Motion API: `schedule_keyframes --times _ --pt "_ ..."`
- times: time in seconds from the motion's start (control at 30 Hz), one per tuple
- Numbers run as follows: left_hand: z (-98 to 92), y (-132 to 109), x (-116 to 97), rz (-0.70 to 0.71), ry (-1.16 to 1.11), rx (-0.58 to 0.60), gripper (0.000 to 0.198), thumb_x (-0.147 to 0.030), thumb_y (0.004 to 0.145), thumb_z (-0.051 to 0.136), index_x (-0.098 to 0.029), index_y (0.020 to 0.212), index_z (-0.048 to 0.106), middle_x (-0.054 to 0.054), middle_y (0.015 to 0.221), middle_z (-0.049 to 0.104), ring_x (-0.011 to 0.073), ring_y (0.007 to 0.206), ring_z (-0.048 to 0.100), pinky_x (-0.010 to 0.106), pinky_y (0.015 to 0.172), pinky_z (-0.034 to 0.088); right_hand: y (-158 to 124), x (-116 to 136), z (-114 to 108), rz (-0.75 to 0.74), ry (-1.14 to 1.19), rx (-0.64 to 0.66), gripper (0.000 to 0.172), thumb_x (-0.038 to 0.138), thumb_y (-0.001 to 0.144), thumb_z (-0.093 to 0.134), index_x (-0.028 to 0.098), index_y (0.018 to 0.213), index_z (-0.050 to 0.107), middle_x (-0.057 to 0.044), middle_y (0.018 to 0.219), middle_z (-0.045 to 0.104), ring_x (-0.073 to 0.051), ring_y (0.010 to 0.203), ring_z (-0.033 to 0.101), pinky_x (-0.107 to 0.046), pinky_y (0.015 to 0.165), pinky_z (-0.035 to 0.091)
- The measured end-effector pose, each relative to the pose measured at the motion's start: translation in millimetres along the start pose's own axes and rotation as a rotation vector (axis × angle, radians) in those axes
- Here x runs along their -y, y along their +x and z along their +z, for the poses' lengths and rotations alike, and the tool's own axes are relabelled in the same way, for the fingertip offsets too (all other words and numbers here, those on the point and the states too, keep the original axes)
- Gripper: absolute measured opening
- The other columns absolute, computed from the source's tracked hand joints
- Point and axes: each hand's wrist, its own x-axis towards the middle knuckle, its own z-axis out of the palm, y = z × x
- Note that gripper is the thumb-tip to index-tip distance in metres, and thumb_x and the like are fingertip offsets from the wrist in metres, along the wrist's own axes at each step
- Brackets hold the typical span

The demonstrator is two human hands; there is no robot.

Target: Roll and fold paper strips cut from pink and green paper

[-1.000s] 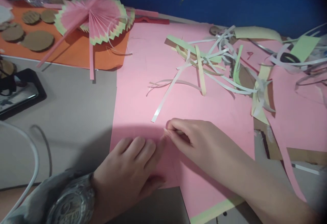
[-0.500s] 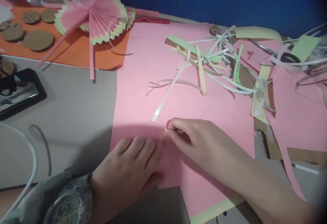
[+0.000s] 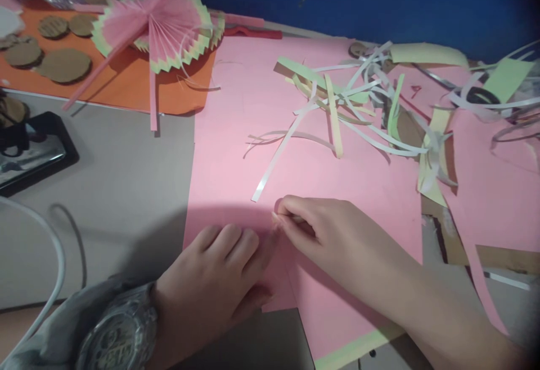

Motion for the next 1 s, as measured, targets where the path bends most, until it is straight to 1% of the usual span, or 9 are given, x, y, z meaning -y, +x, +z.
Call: schedule_keyframes --times 0.1,0.2,0.27,0.5,0.63,0.73,0.83,0.9,1.0 --pt "1.3 -1 0 0.011 0.003 -0.013 0.041 -0.038 0.089 0.045 -0.018 0.125 0.051 0.002 0.091 0.060 0.0208 0.077 0.046 0.035 0.065 0.031 -1 -1 0 -0.004 -0.009 -0.004 0.024 0.026 0.089 0.039 0.021 0.066 0.035 0.006 0.054 0.038 -0.009 0.050 0.037 -0.027 0.046 0.018" --pt "2.7 -2 1 0.014 0.005 -0.040 0.044 -0.036 0.090 0.045 -0.014 0.128 0.048 0.004 0.092 0.060 0.0214 0.078 0.046 0.036 0.064 0.030 -1 -2 1 -0.017 -0.011 -0.015 0.025 0.027 0.090 0.039 0.021 0.066 0.034 0.006 0.054 0.038 -0.009 0.050 0.037 -0.027 0.047 0.018" --pt "2.6 -2 1 0.016 0.007 -0.037 0.046 -0.036 0.090 0.045 -0.012 0.129 0.047 0.005 0.093 0.060 0.0214 0.078 0.046 0.036 0.065 0.030 0 -3 2 -0.023 -0.008 -0.022 0.025 0.027 0.090 0.039 0.021 0.066 0.035 0.006 0.054 0.038 -0.009 0.051 0.038 -0.027 0.047 0.018" --pt "-0.2 -1 0 -0.005 0.007 -0.003 0.050 -0.039 0.088 0.046 -0.014 0.131 0.046 0.003 0.086 0.058 0.0207 0.075 0.044 0.035 0.064 0.030 -1 0 -1 -0.018 0.004 -0.009 0.027 0.028 0.091 0.039 0.020 0.065 0.035 0.006 0.055 0.040 -0.009 0.052 0.040 -0.027 0.047 0.018" --pt "-0.5 -1 -1 -0.008 0.003 0.005 0.050 -0.038 0.089 0.045 -0.013 0.132 0.046 0.003 0.086 0.058 0.0207 0.075 0.044 0.035 0.065 0.030 -1 2 -4 -0.012 0.007 0.009 0.027 0.028 0.091 0.038 0.020 0.065 0.038 0.005 0.055 0.043 -0.010 0.052 0.042 -0.026 0.047 0.019" --pt "-1.5 0 -1 0.003 0.029 -0.008 0.048 -0.037 0.089 0.045 -0.012 0.129 0.048 0.003 0.085 0.059 0.0207 0.076 0.043 0.035 0.066 0.030 -1 3 -4 -0.013 0.012 -0.004 0.027 0.028 0.091 0.038 0.020 0.066 0.039 0.005 0.055 0.044 -0.010 0.051 0.042 -0.026 0.047 0.020" --pt "-3.0 1 -1 0.000 0.045 0.000 0.041 -0.037 0.089 0.046 -0.014 0.122 0.055 0.003 0.084 0.058 0.0203 0.075 0.043 0.034 0.065 0.030 -1 4 -2 -0.003 0.002 -0.016 0.027 0.028 0.091 0.038 0.020 0.065 0.039 0.005 0.055 0.045 -0.011 0.051 0.042 -0.026 0.047 0.020" --pt "-3.7 2 -1 0.004 0.050 -0.002 0.039 -0.037 0.089 0.046 -0.015 0.119 0.057 0.002 0.083 0.058 0.0201 0.074 0.043 0.034 0.065 0.029 -1 6 -2 0.012 -0.012 -0.018 0.029 0.029 0.092 0.036 0.020 0.065 0.039 0.005 0.054 0.047 -0.011 0.049 0.042 -0.026 0.047 0.020" --pt "-4.1 3 -2 0.017 0.068 -0.018 0.046 -0.039 0.089 0.046 -0.011 0.126 0.051 0.003 0.082 0.057 0.0204 0.075 0.043 0.034 0.066 0.030 -3 8 -4 0.001 0.004 -0.033 0.032 0.029 0.094 0.031 0.021 0.066 0.044 0.003 0.056 0.051 -0.012 0.050 0.044 -0.027 0.049 0.023"
